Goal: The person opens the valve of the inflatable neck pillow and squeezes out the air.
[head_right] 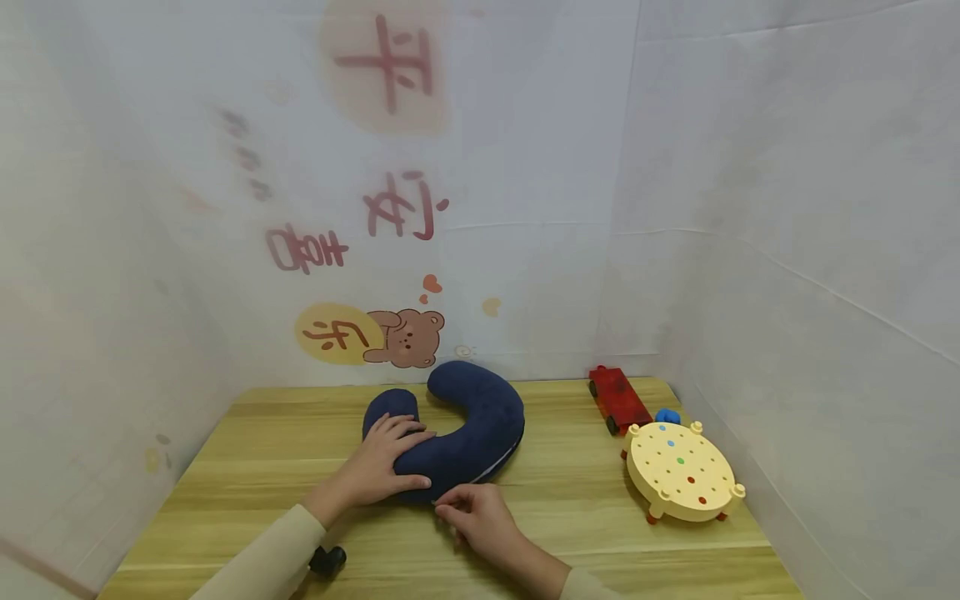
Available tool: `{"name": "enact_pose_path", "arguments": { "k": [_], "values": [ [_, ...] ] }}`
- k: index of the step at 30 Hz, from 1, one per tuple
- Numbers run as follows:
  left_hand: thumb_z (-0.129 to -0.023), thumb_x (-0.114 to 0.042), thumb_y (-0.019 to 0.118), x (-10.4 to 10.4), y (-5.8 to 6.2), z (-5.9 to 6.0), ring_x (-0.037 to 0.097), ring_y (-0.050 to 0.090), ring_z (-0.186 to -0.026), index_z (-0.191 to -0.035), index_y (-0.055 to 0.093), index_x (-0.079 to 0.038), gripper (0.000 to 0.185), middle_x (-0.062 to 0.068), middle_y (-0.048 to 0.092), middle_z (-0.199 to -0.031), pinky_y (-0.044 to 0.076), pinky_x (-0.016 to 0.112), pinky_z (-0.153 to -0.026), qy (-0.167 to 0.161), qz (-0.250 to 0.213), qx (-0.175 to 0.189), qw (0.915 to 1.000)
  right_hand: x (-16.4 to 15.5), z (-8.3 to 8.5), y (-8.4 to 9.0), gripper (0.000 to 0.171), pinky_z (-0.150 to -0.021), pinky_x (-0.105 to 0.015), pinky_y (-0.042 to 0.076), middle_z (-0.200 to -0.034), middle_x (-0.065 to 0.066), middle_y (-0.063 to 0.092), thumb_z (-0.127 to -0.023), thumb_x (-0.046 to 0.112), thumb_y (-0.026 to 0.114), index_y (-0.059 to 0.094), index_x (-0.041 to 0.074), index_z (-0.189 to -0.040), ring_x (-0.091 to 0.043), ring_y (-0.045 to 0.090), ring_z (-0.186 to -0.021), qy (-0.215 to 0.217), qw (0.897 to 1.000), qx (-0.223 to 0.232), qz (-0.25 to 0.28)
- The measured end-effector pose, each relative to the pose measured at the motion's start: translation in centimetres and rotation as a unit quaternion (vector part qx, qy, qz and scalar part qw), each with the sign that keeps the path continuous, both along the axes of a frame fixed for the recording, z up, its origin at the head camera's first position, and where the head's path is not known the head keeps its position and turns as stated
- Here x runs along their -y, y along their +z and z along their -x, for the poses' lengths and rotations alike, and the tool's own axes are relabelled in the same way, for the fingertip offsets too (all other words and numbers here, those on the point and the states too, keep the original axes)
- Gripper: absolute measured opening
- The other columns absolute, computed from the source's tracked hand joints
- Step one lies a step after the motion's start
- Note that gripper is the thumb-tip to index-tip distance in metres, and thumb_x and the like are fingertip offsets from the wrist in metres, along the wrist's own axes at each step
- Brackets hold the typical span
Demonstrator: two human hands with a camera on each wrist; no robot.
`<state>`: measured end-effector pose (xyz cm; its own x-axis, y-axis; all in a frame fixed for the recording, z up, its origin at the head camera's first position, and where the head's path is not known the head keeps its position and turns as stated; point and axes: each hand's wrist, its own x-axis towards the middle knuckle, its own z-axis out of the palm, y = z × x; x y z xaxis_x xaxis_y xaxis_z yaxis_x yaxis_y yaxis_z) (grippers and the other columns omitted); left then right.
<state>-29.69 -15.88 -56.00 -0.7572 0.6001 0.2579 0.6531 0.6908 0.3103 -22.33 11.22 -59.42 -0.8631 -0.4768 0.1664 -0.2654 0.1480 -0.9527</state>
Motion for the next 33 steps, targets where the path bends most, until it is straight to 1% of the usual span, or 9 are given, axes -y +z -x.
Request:
{"name": "enact_pose_path", "arguments": {
  "k": [8, 13, 19, 22, 24, 26, 29, 31, 33],
  "values": [
    [-0.098, -0.077, 0.065, -0.2, 0.3, -0.2, 0.038, 0.042, -0.155, -0.158, 0.064, -0.024, 0.080, 0.008, 0.060, -0.156, 0.016, 0.072, -0.130, 0.005, 0.000, 0.004, 1.0000, 0.9, -0.4, 0.0, 0.011, -0.051, -0.023, 0.053, -0.090, -0.011, 0.080, -0.105, 0.013, 0.077, 0.084, 0.005, -0.109, -0.009, 0.061, -0.051, -0.010, 1.000, 0.011, 0.003],
    [-0.099, -0.073, 0.067, -0.3, 0.4, -0.3, 0.039, 0.044, -0.152, -0.156, 0.065, -0.022, 0.076, 0.008, 0.061, -0.153, 0.018, 0.074, -0.128, 0.001, -0.007, -0.003, 1.0000, 1.7, -0.7, -0.1, 0.013, -0.050, -0.023, 0.054, -0.089, -0.013, 0.080, -0.105, 0.012, 0.078, 0.083, 0.001, -0.108, -0.008, 0.060, -0.050, -0.024, 1.000, 0.016, 0.012],
    [-0.100, -0.073, 0.066, -0.3, 0.0, -0.3, 0.039, 0.045, -0.152, -0.155, 0.066, -0.023, 0.075, 0.008, 0.062, -0.153, 0.019, 0.074, -0.128, 0.004, -0.003, -0.015, 0.9999, 2.4, -1.0, -0.2, 0.016, -0.050, -0.021, 0.053, -0.088, -0.014, 0.079, -0.105, 0.013, 0.077, 0.082, -0.002, -0.109, -0.007, 0.062, -0.051, -0.029, 0.999, 0.007, 0.012],
    [-0.100, -0.075, 0.063, -0.4, 0.1, -0.2, 0.038, 0.045, -0.152, -0.157, 0.064, -0.023, 0.077, 0.007, 0.061, -0.154, 0.019, 0.073, -0.129, 0.000, 0.000, -0.009, 1.0000, 2.5, -1.0, -0.3, 0.015, -0.051, -0.022, 0.054, -0.087, -0.014, 0.079, -0.105, 0.011, 0.077, 0.082, -0.002, -0.108, -0.008, 0.063, -0.052, -0.033, 0.999, 0.005, 0.013],
    [-0.100, -0.077, 0.061, -0.2, 0.4, -0.1, 0.038, 0.045, -0.152, -0.158, 0.063, -0.024, 0.079, 0.006, 0.060, -0.156, 0.020, 0.074, -0.128, -0.007, 0.007, 0.002, 1.0000, 2.5, -1.0, -0.3, 0.013, -0.051, -0.023, 0.054, -0.087, -0.014, 0.079, -0.104, 0.010, 0.077, 0.082, -0.002, -0.108, -0.009, 0.064, -0.052, -0.034, 0.999, 0.003, 0.014],
    [-0.098, -0.079, 0.063, 0.3, 1.0, 0.2, 0.036, 0.048, -0.149, -0.159, 0.062, -0.024, 0.083, 0.005, 0.061, -0.156, 0.027, 0.072, -0.125, -0.015, 0.018, 0.008, 0.9997, 2.5, -1.0, -0.3, 0.012, -0.052, -0.023, 0.055, -0.087, -0.015, 0.078, -0.104, 0.009, 0.077, 0.082, -0.002, -0.108, -0.010, 0.064, -0.053, -0.032, 0.999, 0.001, 0.014],
    [-0.092, -0.082, 0.069, 1.3, 2.0, 1.2, 0.032, 0.051, -0.145, -0.157, 0.064, -0.025, 0.087, 0.003, 0.062, -0.155, 0.034, 0.070, -0.121, -0.018, 0.036, 0.001, 0.9992, 2.5, -1.0, -0.1, 0.013, -0.053, -0.022, 0.055, -0.088, -0.016, 0.078, -0.105, 0.010, 0.076, 0.082, -0.001, -0.108, -0.010, 0.064, -0.053, -0.028, 0.999, 0.002, 0.016],
    [-0.089, -0.082, 0.072, 2.0, 2.3, 1.9, 0.031, 0.050, -0.146, -0.153, 0.068, -0.024, 0.087, 0.002, 0.064, -0.153, 0.034, 0.069, -0.121, -0.024, 0.046, -0.010, 0.9986, 2.6, -0.9, 0.1, 0.013, -0.053, -0.021, 0.053, -0.087, -0.016, 0.078, -0.106, 0.011, 0.076, 0.082, 0.000, -0.107, -0.011, 0.065, -0.054, -0.028, 0.999, 0.006, 0.018],
    [-0.090, -0.083, 0.071, 2.3, 2.4, 2.3, 0.032, 0.046, -0.152, -0.149, 0.070, -0.024, 0.084, 0.002, 0.064, -0.152, 0.028, 0.070, -0.126, -0.028, 0.053, -0.011, 0.9982, 2.7, -1.0, 0.2, 0.012, -0.052, -0.020, 0.051, -0.086, -0.014, 0.078, -0.106, 0.012, 0.076, 0.083, 0.002, -0.106, -0.011, 0.065, -0.055, -0.032, 0.999, 0.013, 0.017]
  ]
}}
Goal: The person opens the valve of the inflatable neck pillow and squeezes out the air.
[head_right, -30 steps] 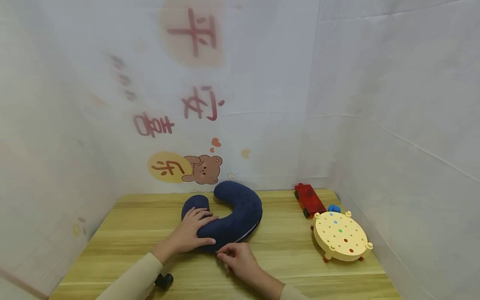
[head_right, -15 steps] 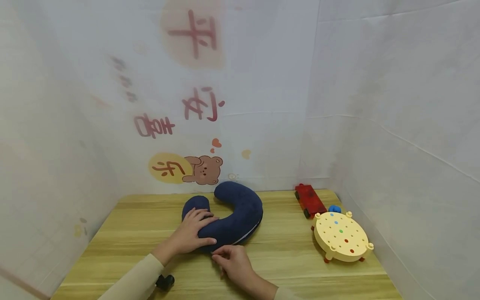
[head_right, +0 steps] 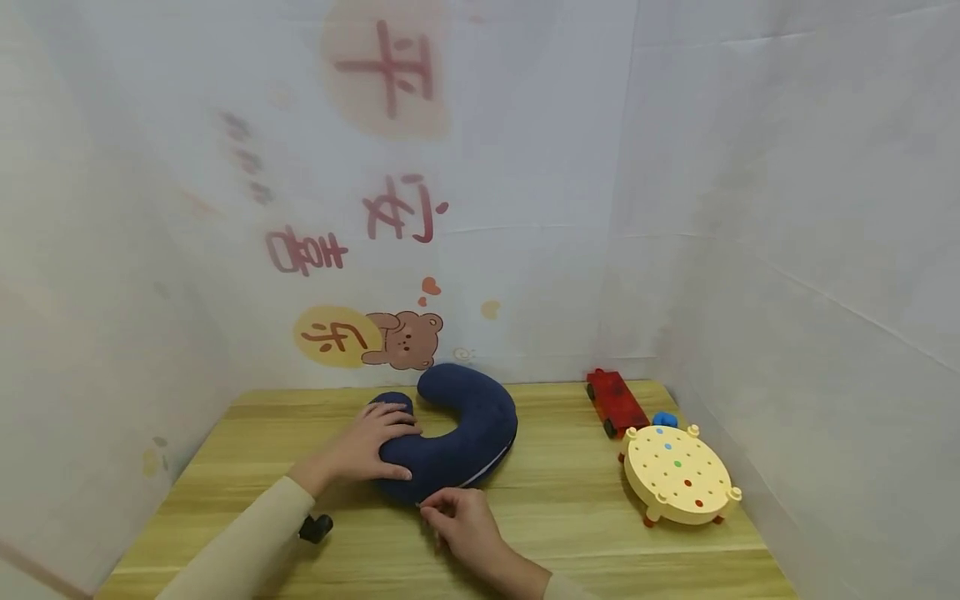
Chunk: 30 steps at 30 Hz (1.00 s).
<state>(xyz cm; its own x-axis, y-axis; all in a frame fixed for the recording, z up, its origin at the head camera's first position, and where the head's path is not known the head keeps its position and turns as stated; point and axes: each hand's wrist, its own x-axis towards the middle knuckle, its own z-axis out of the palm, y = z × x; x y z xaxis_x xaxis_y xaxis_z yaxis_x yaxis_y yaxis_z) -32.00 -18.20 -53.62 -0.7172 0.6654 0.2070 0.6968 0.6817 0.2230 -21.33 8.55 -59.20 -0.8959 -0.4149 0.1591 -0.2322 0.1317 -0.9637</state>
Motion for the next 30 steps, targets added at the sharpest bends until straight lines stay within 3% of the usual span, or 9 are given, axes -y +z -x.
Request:
{"name": "enact_pose_path", "arguments": {
  "k": [4, 7, 16, 22, 25, 27, 28, 30],
  "values": [
    [-0.091, -0.085, 0.067, 0.0, -0.8, -0.2, 0.037, 0.041, -0.157, -0.143, 0.073, -0.024, 0.081, 0.002, 0.065, -0.147, 0.016, 0.074, -0.129, 0.007, -0.014, 0.019, 0.9997, 0.1, -0.2, -0.1, 0.011, -0.052, -0.018, 0.050, -0.086, -0.012, 0.078, -0.105, 0.011, 0.077, 0.083, 0.003, -0.105, -0.011, 0.065, -0.055, -0.004, 1.000, 0.013, 0.000],
    [-0.089, -0.085, 0.069, -0.3, -1.4, -0.5, 0.037, 0.042, -0.155, -0.143, 0.073, -0.024, 0.081, 0.002, 0.065, -0.145, 0.014, 0.075, -0.129, 0.028, -0.039, 0.017, 0.9987, 0.2, -0.4, -0.3, 0.010, -0.052, -0.018, 0.050, -0.086, -0.013, 0.078, -0.104, 0.010, 0.077, 0.083, 0.002, -0.105, -0.010, 0.064, -0.054, -0.005, 1.000, 0.018, 0.005],
    [-0.089, -0.082, 0.073, -1.0, -1.3, -1.0, 0.038, 0.044, -0.152, -0.144, 0.073, -0.022, 0.082, 0.003, 0.064, -0.147, 0.015, 0.074, -0.129, 0.046, -0.046, 0.019, 0.9977, 1.0, -0.7, -0.8, 0.009, -0.053, -0.020, 0.054, -0.089, -0.010, 0.080, -0.104, 0.005, 0.076, 0.083, -0.001, -0.105, -0.007, 0.061, -0.053, -0.025, 0.999, 0.022, 0.018],
    [-0.091, -0.082, 0.071, -0.7, -1.2, -1.0, 0.038, 0.042, -0.155, -0.146, 0.073, -0.023, 0.080, 0.004, 0.064, -0.148, 0.014, 0.074, -0.129, 0.036, -0.041, 0.014, 0.9984, 0.7, -0.7, -0.7, 0.010, -0.053, -0.020, 0.053, -0.089, -0.005, 0.079, -0.105, 0.008, 0.075, 0.082, 0.002, -0.108, -0.007, 0.064, -0.056, -0.018, 1.000, 0.015, -0.004],
    [-0.092, -0.081, 0.069, -0.5, -1.1, -0.8, 0.038, 0.040, -0.157, -0.147, 0.072, -0.023, 0.080, 0.004, 0.063, -0.150, 0.012, 0.074, -0.130, 0.027, -0.036, 0.018, 0.9988, -0.2, -0.4, -0.5, 0.011, -0.060, -0.021, 0.056, -0.091, -0.002, 0.079, -0.106, 0.013, 0.076, 0.083, 0.006, -0.109, -0.005, 0.067, -0.066, -0.024, 0.999, -0.026, -0.033],
    [-0.093, -0.080, 0.070, -0.5, -0.9, -0.7, 0.038, 0.040, -0.157, -0.146, 0.072, -0.022, 0.079, 0.004, 0.063, -0.151, 0.012, 0.075, -0.129, 0.020, -0.038, 0.021, 0.9989, -1.1, -0.2, -0.2, 0.009, -0.065, -0.023, 0.058, -0.093, 0.000, 0.079, -0.106, 0.015, 0.076, 0.083, 0.009, -0.109, -0.003, 0.068, -0.075, -0.038, 0.994, -0.081, -0.059],
    [-0.093, -0.080, 0.070, -0.4, -0.8, -0.7, 0.038, 0.040, -0.157, -0.146, 0.073, -0.022, 0.079, 0.005, 0.063, -0.151, 0.012, 0.074, -0.130, 0.018, -0.037, 0.023, 0.9989, -1.6, -0.1, -0.1, 0.007, -0.069, -0.023, 0.059, -0.095, -0.001, 0.078, -0.106, 0.014, 0.077, 0.082, 0.010, -0.109, -0.003, 0.069, -0.080, -0.045, 0.990, -0.117, -0.071],
    [-0.092, -0.079, 0.071, -0.4, -0.7, -0.6, 0.038, 0.041, -0.156, -0.146, 0.073, -0.021, 0.079, 0.006, 0.063, -0.151, 0.012, 0.074, -0.130, 0.014, -0.037, 0.029, 0.9988, -2.7, 0.3, 0.0, 0.007, -0.074, -0.024, 0.060, -0.099, 0.000, 0.077, -0.102, 0.009, 0.081, 0.080, 0.011, -0.108, -0.005, 0.069, -0.087, -0.064, 0.970, -0.211, -0.098]
  ]
}}
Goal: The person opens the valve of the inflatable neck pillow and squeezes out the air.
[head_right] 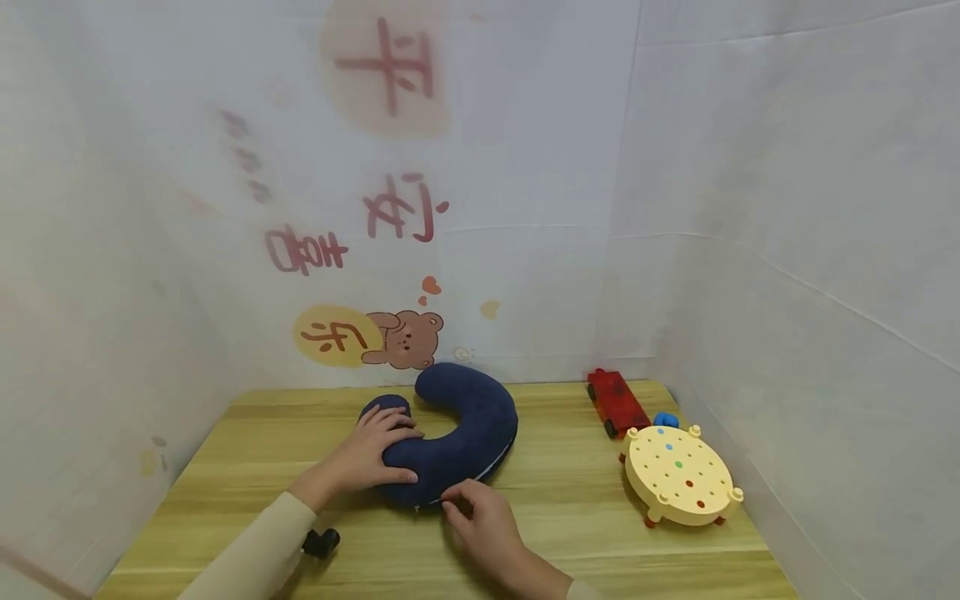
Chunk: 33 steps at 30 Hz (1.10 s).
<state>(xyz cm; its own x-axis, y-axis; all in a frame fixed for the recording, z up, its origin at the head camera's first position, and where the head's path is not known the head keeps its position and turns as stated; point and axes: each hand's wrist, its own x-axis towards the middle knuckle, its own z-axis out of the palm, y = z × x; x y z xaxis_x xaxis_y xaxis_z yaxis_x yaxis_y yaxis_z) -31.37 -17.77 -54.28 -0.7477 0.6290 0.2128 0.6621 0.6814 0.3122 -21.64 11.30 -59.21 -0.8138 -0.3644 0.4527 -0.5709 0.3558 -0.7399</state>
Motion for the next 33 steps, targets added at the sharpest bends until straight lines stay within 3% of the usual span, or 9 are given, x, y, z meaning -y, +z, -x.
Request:
{"name": "enact_pose_path", "arguments": {
  "k": [2, 4, 8, 13, 17, 24, 33],
  "values": [
    [-0.092, -0.079, 0.071, 0.0, 0.2, 0.1, 0.039, 0.041, -0.156, -0.146, 0.073, -0.021, 0.079, 0.006, 0.062, -0.152, 0.012, 0.074, -0.130, -0.003, 0.002, 0.005, 1.0000, -1.2, 0.6, 0.1, 0.021, -0.079, -0.023, 0.060, -0.105, 0.000, 0.073, -0.095, 0.003, 0.087, 0.077, 0.011, -0.111, -0.007, 0.070, -0.094, -0.017, 0.995, -0.091, -0.031],
    [-0.092, -0.079, 0.071, 0.0, 0.4, 0.1, 0.038, 0.041, -0.157, -0.147, 0.073, -0.021, 0.080, 0.006, 0.062, -0.153, 0.012, 0.074, -0.130, -0.002, 0.006, 0.009, 0.9999, -2.4, 1.3, 0.2, 0.037, -0.087, -0.021, 0.057, -0.113, -0.001, 0.067, -0.087, -0.001, 0.092, 0.073, 0.011, -0.116, -0.011, 0.068, -0.103, -0.038, 0.984, -0.165, -0.059],
    [-0.092, -0.079, 0.072, 0.0, 0.4, 0.2, 0.038, 0.042, -0.156, -0.146, 0.073, -0.020, 0.079, 0.007, 0.062, -0.153, 0.012, 0.073, -0.130, -0.003, 0.005, 0.012, 0.9999, -4.5, 3.1, 0.5, 0.061, -0.102, -0.029, 0.051, -0.127, -0.004, 0.061, -0.076, -0.001, 0.099, 0.070, 0.010, -0.128, -0.022, 0.061, -0.118, -0.061, 0.965, -0.236, -0.095],
    [-0.092, -0.080, 0.071, 0.1, 0.3, 0.2, 0.037, 0.041, -0.156, -0.147, 0.072, -0.022, 0.080, 0.006, 0.062, -0.153, 0.011, 0.072, -0.131, -0.001, 0.012, 0.012, 0.9998, -6.1, 5.1, 1.1, 0.076, -0.106, -0.051, 0.051, -0.145, -0.014, 0.062, -0.075, 0.008, 0.103, 0.069, 0.009, -0.143, -0.033, 0.060, -0.131, -0.037, 0.958, -0.254, -0.130],
    [-0.092, -0.082, 0.069, 0.1, 0.2, 0.2, 0.035, 0.040, -0.157, -0.148, 0.072, -0.024, 0.080, 0.005, 0.061, -0.154, 0.010, 0.071, -0.132, 0.000, 0.016, 0.014, 0.9998, -6.7, 6.2, 1.2, 0.082, -0.110, -0.061, 0.049, -0.155, -0.017, 0.060, -0.076, 0.013, 0.104, 0.066, 0.010, -0.148, -0.039, 0.056, -0.141, -0.010, 0.956, -0.251, -0.154],
    [-0.092, -0.080, 0.071, -0.1, -0.1, 0.4, 0.037, 0.041, -0.156, -0.147, 0.072, -0.022, 0.080, 0.007, 0.061, -0.154, 0.011, 0.073, -0.131, -0.006, 0.006, 0.011, 0.9999, -6.7, 7.1, 1.1, 0.076, -0.116, -0.063, 0.044, -0.159, -0.013, 0.060, -0.079, 0.017, 0.102, 0.068, 0.012, -0.147, -0.039, 0.052, -0.148, 0.001, 0.955, -0.242, -0.171],
    [-0.097, -0.077, 0.066, -0.7, 0.4, -0.6, 0.034, 0.041, -0.158, -0.153, 0.067, -0.021, 0.079, 0.010, 0.058, -0.159, 0.013, 0.068, -0.132, -0.023, -0.002, -0.019, 0.9995, -6.7, 7.7, 0.9, 0.065, -0.109, -0.064, 0.048, -0.146, -0.009, 0.067, -0.079, 0.017, 0.101, 0.073, 0.014, -0.138, -0.037, 0.057, -0.137, 0.002, 0.952, -0.259, -0.165]
  ]
}}
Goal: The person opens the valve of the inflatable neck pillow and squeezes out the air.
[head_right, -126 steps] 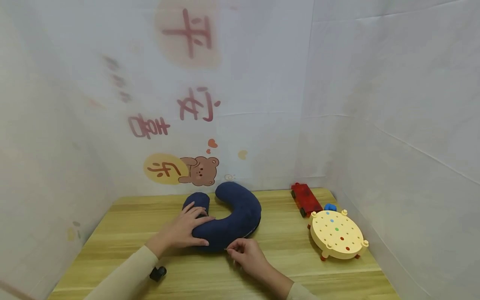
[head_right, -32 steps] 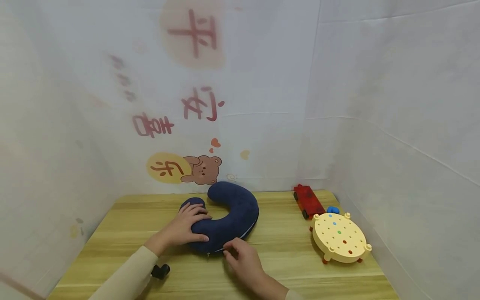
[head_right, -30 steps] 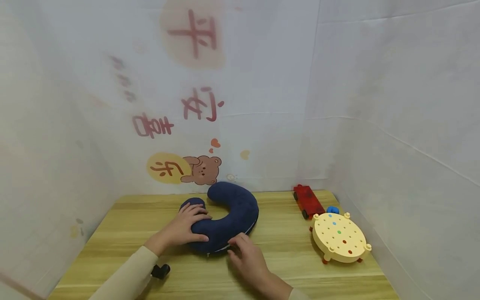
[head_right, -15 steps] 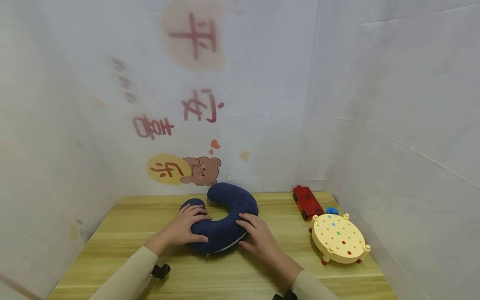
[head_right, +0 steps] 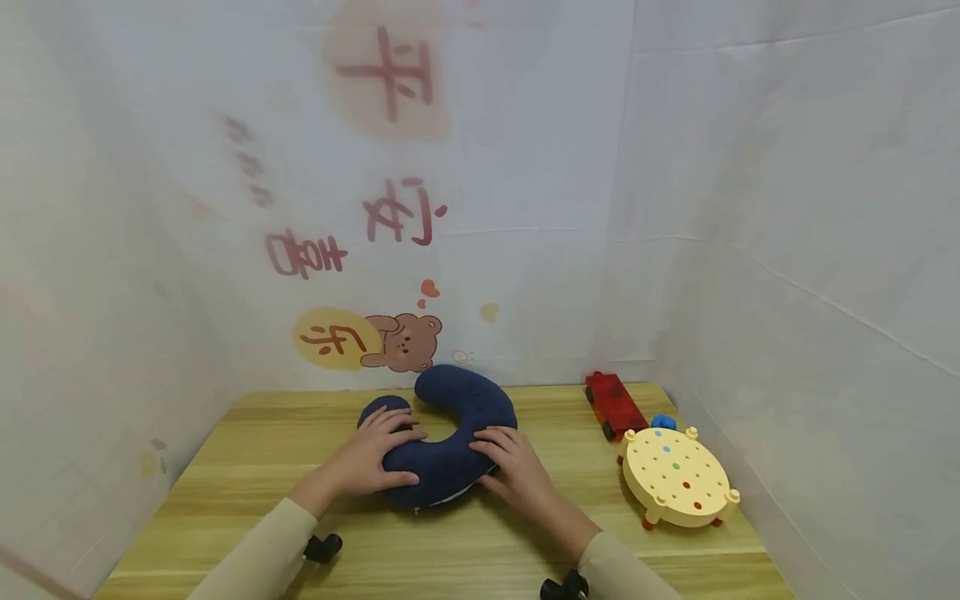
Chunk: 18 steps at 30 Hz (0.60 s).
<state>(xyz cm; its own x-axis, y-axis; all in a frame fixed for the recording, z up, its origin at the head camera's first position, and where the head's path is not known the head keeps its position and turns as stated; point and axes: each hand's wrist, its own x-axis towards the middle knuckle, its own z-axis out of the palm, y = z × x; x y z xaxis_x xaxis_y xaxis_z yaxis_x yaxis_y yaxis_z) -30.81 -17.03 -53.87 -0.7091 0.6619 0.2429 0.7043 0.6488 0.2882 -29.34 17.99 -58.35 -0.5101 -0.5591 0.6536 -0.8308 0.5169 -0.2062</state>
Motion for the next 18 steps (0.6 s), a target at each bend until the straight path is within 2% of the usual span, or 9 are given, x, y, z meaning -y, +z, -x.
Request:
{"name": "enact_pose_path", "arguments": {
  "k": [5, 8, 13, 18],
  "values": [
    [-0.099, -0.073, 0.067, -2.0, 1.0, -1.7, 0.030, 0.045, -0.154, -0.158, 0.062, -0.021, 0.078, 0.007, 0.057, -0.161, 0.018, 0.065, -0.132, -0.014, 0.007, -0.006, 0.9999, -0.1, 0.1, 0.0, 0.059, -0.110, -0.063, 0.047, -0.146, -0.006, 0.068, -0.083, 0.020, 0.099, 0.074, 0.015, -0.136, -0.035, 0.057, -0.135, 0.003, 1.000, 0.011, 0.009],
    [-0.098, -0.078, 0.065, -3.8, 1.2, -2.7, 0.027, 0.048, -0.152, -0.160, 0.059, -0.024, 0.082, 0.003, 0.055, -0.162, 0.026, 0.062, -0.131, -0.003, 0.025, -0.010, 0.9996, -0.1, 0.1, 0.3, 0.056, -0.110, -0.063, 0.046, -0.145, -0.006, 0.068, -0.084, 0.020, 0.098, 0.075, 0.015, -0.135, -0.034, 0.058, -0.134, 0.008, 1.000, 0.019, 0.016],
    [-0.093, -0.077, 0.073, -6.7, 1.1, -3.9, 0.026, 0.051, -0.147, -0.158, 0.061, -0.023, 0.086, 0.003, 0.057, -0.160, 0.039, 0.060, -0.122, 0.043, 0.032, -0.027, 0.9982, -0.1, 0.3, 0.7, 0.053, -0.108, -0.062, 0.049, -0.140, -0.005, 0.071, -0.084, 0.017, 0.098, 0.077, 0.014, -0.132, -0.031, 0.060, -0.129, 0.016, 0.999, 0.027, 0.029],
    [-0.092, -0.070, 0.080, -9.0, 0.5, -4.5, 0.029, 0.058, -0.139, -0.149, 0.067, -0.021, 0.076, 0.003, 0.062, -0.150, 0.048, 0.060, -0.113, 0.083, 0.020, -0.050, 0.9950, 0.1, 0.6, 0.6, 0.045, -0.105, -0.058, 0.051, -0.131, -0.003, 0.073, -0.083, 0.016, 0.098, 0.080, 0.015, -0.125, -0.026, 0.062, -0.123, 0.017, 0.999, 0.020, 0.041]
  ]
}}
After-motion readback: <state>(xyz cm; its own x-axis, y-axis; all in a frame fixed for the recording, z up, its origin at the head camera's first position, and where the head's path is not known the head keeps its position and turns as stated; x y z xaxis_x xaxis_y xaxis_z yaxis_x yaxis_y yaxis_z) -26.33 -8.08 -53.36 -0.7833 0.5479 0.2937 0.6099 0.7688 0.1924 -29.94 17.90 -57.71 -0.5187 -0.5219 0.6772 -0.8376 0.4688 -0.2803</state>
